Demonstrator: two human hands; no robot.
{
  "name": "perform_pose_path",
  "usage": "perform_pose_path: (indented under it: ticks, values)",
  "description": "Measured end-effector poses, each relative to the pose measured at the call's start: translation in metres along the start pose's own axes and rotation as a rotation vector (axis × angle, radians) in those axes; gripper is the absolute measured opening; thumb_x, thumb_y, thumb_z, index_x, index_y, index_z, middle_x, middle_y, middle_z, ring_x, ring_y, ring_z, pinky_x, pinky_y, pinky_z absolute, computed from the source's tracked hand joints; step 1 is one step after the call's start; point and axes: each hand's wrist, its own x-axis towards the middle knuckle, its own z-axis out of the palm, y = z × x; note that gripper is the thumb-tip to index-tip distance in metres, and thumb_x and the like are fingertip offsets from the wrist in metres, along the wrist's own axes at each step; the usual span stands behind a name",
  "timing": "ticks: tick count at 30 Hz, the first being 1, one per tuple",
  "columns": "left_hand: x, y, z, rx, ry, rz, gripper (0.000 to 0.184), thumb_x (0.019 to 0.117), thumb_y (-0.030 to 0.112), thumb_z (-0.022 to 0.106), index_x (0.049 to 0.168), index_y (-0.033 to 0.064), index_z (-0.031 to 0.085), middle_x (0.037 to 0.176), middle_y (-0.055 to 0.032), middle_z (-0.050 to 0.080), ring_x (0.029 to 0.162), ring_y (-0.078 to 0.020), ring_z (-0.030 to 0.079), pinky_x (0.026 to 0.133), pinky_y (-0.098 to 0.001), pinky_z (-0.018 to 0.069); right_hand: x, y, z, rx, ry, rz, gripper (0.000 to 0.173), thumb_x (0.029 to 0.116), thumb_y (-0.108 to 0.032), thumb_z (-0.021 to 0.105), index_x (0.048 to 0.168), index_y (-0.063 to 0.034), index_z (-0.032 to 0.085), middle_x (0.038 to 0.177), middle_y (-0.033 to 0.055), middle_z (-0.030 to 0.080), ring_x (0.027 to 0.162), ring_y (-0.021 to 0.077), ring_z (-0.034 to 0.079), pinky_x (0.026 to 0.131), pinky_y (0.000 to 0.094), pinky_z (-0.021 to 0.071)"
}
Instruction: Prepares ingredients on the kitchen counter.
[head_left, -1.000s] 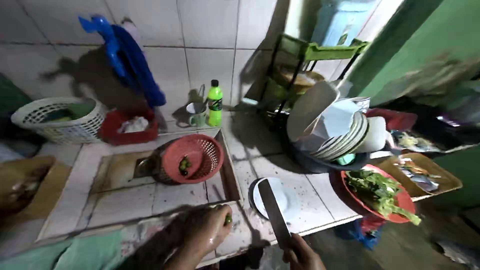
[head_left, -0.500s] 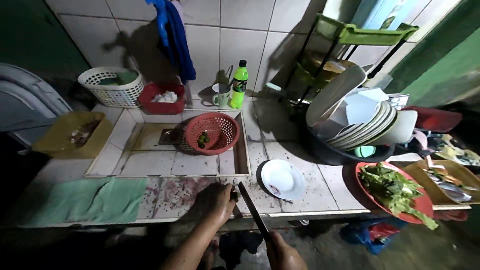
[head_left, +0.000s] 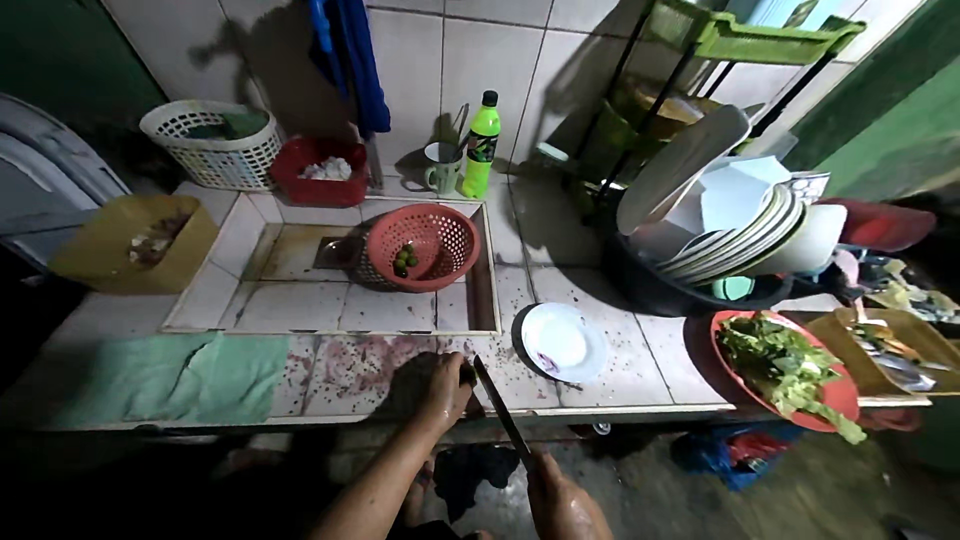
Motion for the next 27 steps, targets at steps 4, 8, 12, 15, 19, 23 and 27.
perform_pose_path:
  ticks: [4, 8, 12, 15, 19, 23, 27]
  values:
    - [0.003, -0.006, 0.003, -0.024, 0.024, 0.049, 0.026, 0.0977, 0.013, 0.067, 0.121, 0.0001, 0.066, 0.117, -0.0174, 0.066, 0.106, -0.0280, 0.066, 0.098, -0.0434, 0.0529, 0.004, -0.001, -0.003, 0.027, -0.059, 0.049, 0.040, 0.1088, -0.021, 0.044, 0.147, -0.0131, 0.054, 0.112, 0.0201, 0.073, 0.097, 0.0408, 0.073, 0.084, 0.0584, 0.0567]
    - [0.004, -0.005, 0.004, -0.015, 0.047, 0.095, 0.023, 0.0979, 0.012, 0.067, 0.118, 0.0008, 0.066, 0.113, -0.0166, 0.067, 0.103, -0.0280, 0.066, 0.095, -0.0433, 0.0539, 0.003, 0.001, -0.002, 0.053, -0.001, 0.027, 0.039, 0.1082, -0.020, 0.046, 0.144, -0.0101, 0.056, 0.109, 0.0204, 0.074, 0.093, 0.0405, 0.074, 0.082, 0.0586, 0.0572]
    - [0.006, 0.002, 0.000, 0.058, -0.012, 0.057, 0.023, 0.0991, 0.013, 0.066, 0.119, 0.0004, 0.065, 0.117, -0.0171, 0.067, 0.112, -0.0292, 0.065, 0.100, -0.0435, 0.0519, 0.004, 0.002, -0.002, 0.037, 0.009, -0.006, 0.038, 0.1070, -0.019, 0.047, 0.143, -0.0108, 0.057, 0.104, 0.0199, 0.074, 0.088, 0.0399, 0.074, 0.077, 0.0580, 0.0577]
    - [0.005, 0.006, -0.002, 0.075, -0.006, 0.080, 0.020, 0.0977, 0.008, 0.065, 0.115, -0.0021, 0.067, 0.116, -0.0187, 0.067, 0.112, -0.0314, 0.065, 0.100, -0.0443, 0.0513, 0.006, -0.001, -0.005, 0.014, -0.040, 0.019, 0.040, 0.1079, -0.020, 0.046, 0.146, -0.0123, 0.054, 0.111, 0.0202, 0.073, 0.092, 0.0404, 0.074, 0.081, 0.0576, 0.0575]
    - [0.006, 0.005, -0.003, 0.086, -0.030, 0.084, 0.019, 0.0982, 0.007, 0.063, 0.114, -0.0027, 0.066, 0.115, -0.0189, 0.066, 0.112, -0.0308, 0.064, 0.100, -0.0434, 0.0512, 0.005, -0.005, -0.007, 0.014, -0.050, 0.023, 0.040, 0.1077, -0.019, 0.046, 0.146, -0.0112, 0.054, 0.111, 0.0212, 0.073, 0.092, 0.0411, 0.073, 0.081, 0.0578, 0.0574]
    - [0.006, 0.005, -0.003, 0.135, -0.038, 0.084, 0.022, 0.0984, 0.008, 0.063, 0.118, -0.0012, 0.067, 0.119, -0.0187, 0.065, 0.114, -0.0325, 0.064, 0.099, -0.0460, 0.0519, 0.009, -0.020, -0.018, -0.093, -0.191, 0.122, 0.042, 0.1098, -0.020, 0.041, 0.152, -0.0136, 0.045, 0.122, 0.0218, 0.069, 0.102, 0.0421, 0.072, 0.088, 0.0580, 0.0561]
    - [0.006, 0.006, -0.005, 0.146, -0.048, 0.068, 0.021, 0.0994, 0.009, 0.063, 0.119, 0.0008, 0.066, 0.120, -0.0168, 0.065, 0.112, -0.0306, 0.065, 0.098, -0.0447, 0.0535, 0.020, -0.041, -0.026, -0.174, -0.287, 0.192, 0.042, 0.1115, -0.020, 0.036, 0.153, -0.0142, 0.040, 0.126, 0.0204, 0.068, 0.111, 0.0404, 0.070, 0.092, 0.0553, 0.0553]
